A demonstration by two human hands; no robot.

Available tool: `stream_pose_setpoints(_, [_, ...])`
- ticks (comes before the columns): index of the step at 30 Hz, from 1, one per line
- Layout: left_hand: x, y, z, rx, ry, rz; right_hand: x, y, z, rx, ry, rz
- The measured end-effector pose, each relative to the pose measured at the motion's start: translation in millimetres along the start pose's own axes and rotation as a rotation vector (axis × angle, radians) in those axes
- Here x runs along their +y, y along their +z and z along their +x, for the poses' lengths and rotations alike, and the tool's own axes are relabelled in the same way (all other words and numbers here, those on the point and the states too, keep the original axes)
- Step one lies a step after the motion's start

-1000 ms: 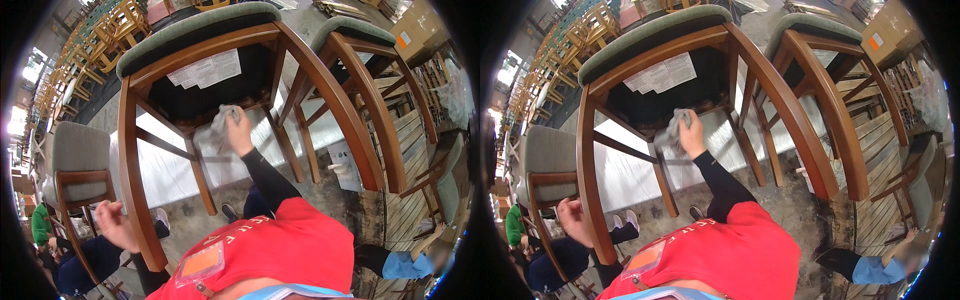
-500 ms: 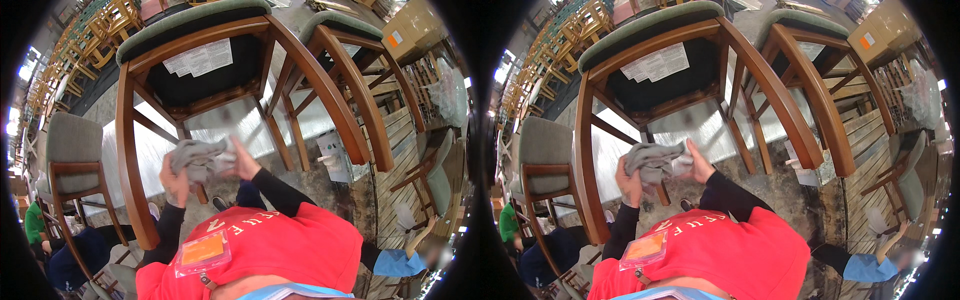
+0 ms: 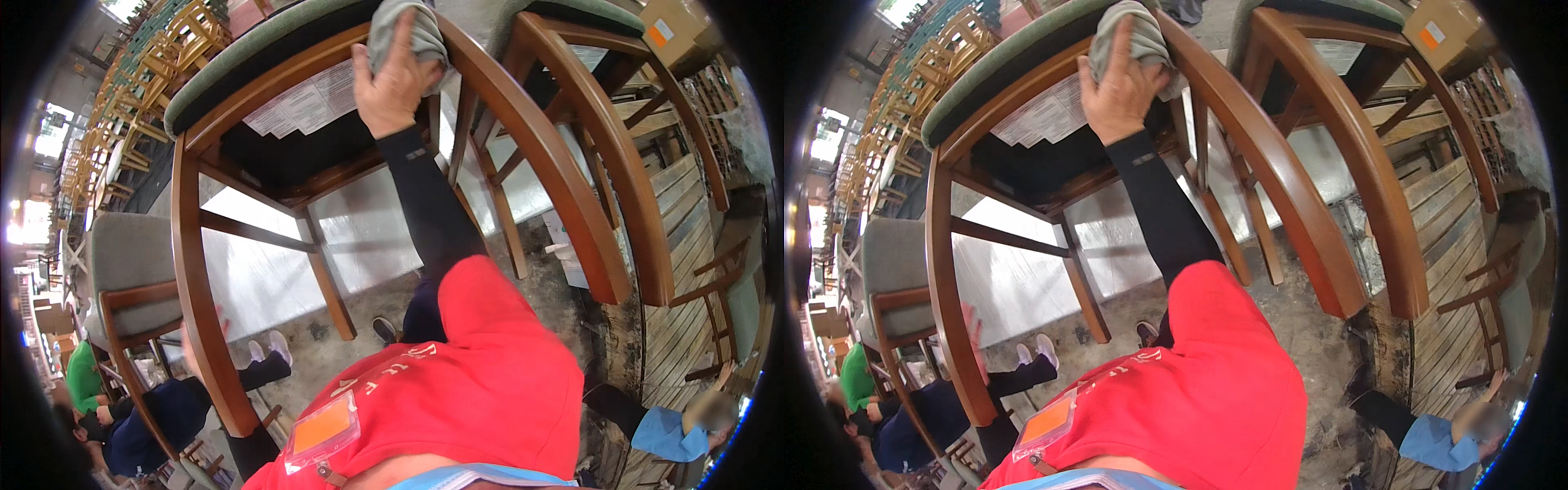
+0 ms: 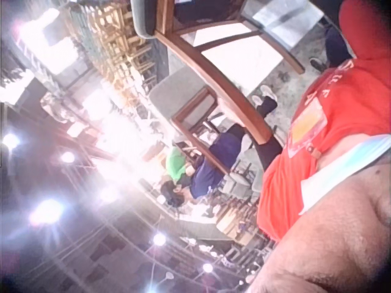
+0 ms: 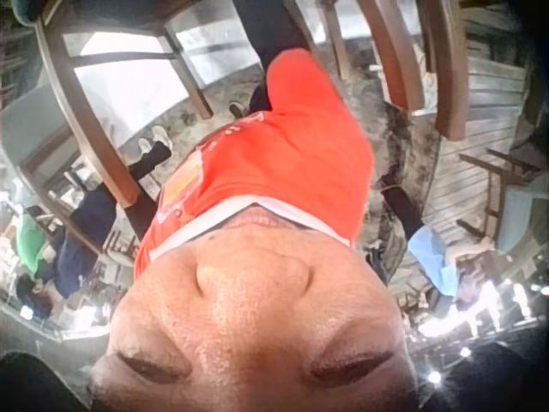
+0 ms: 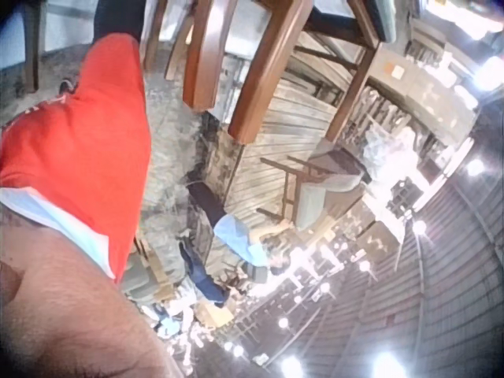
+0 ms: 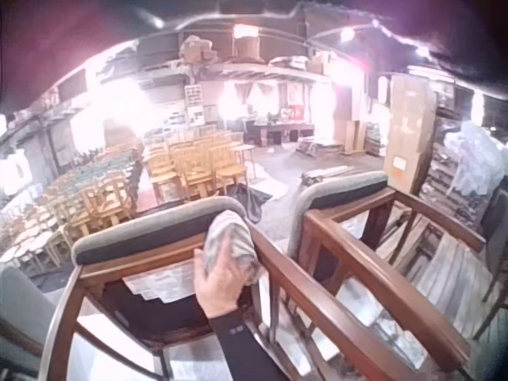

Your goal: The person wipes the underside and frame of a wooden chair with a cloth, then lifts and repositions it. The person repeats this process on multiple chairs in a furniture workshop.

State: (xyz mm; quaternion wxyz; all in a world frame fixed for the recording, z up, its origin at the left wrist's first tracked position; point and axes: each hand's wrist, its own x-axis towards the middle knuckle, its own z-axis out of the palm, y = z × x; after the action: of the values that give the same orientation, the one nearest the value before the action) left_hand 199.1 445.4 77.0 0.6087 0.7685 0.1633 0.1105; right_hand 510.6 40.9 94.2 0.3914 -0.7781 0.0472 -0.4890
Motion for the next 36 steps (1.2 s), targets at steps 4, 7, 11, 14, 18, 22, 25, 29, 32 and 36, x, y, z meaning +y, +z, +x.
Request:
stream_pose_setpoints(4, [121, 45, 19, 0.160, 0.419, -0.213, -29, 43, -42, -0.105, -0.253, 0.043])
stream_pose_setpoints(7, [179, 70, 19, -0.433, 0.694, 0.281, -74, 87, -73, -0.131, -0.661, 0.259])
stream_pose_setpoints(11, [186, 103, 24, -0.741, 0.681, 0.711, -65, 101, -72, -0.122, -0.955, 0.295])
stream_pose_setpoints(14, [183, 95, 22, -0.729, 0.715, 0.544, -9, 85, -48, -0.016, -0.868, 0.115])
stream_pose_setpoints(18, [167, 96, 25, -0.744, 0.713, 0.487, 3, 81, -16, 0.464, -0.210, 0.299])
stream_pose_setpoints(22, [171, 92, 26, -0.763, 0.701, 0.452, -51, 129, -97, 0.054, -0.331, 0.324])
stream_pose_setpoints(25, [174, 94, 30, -0.791, 0.705, 0.464, -92, 156, -161, -0.029, -0.598, 0.392])
stream_pose_setpoints(29, [165, 93, 31, -0.769, 0.720, 0.409, -87, 156, -220, -0.381, -0.373, 0.546])
stream_pose_setpoints(32, [164, 87, 28, -0.755, 0.708, 0.398, -57, 134, -221, -1.122, -0.199, 0.771])
stream_pose_setpoints(36, [161, 89, 27, -0.739, 0.730, 0.400, -43, 159, -216, -0.910, -0.373, 0.668])
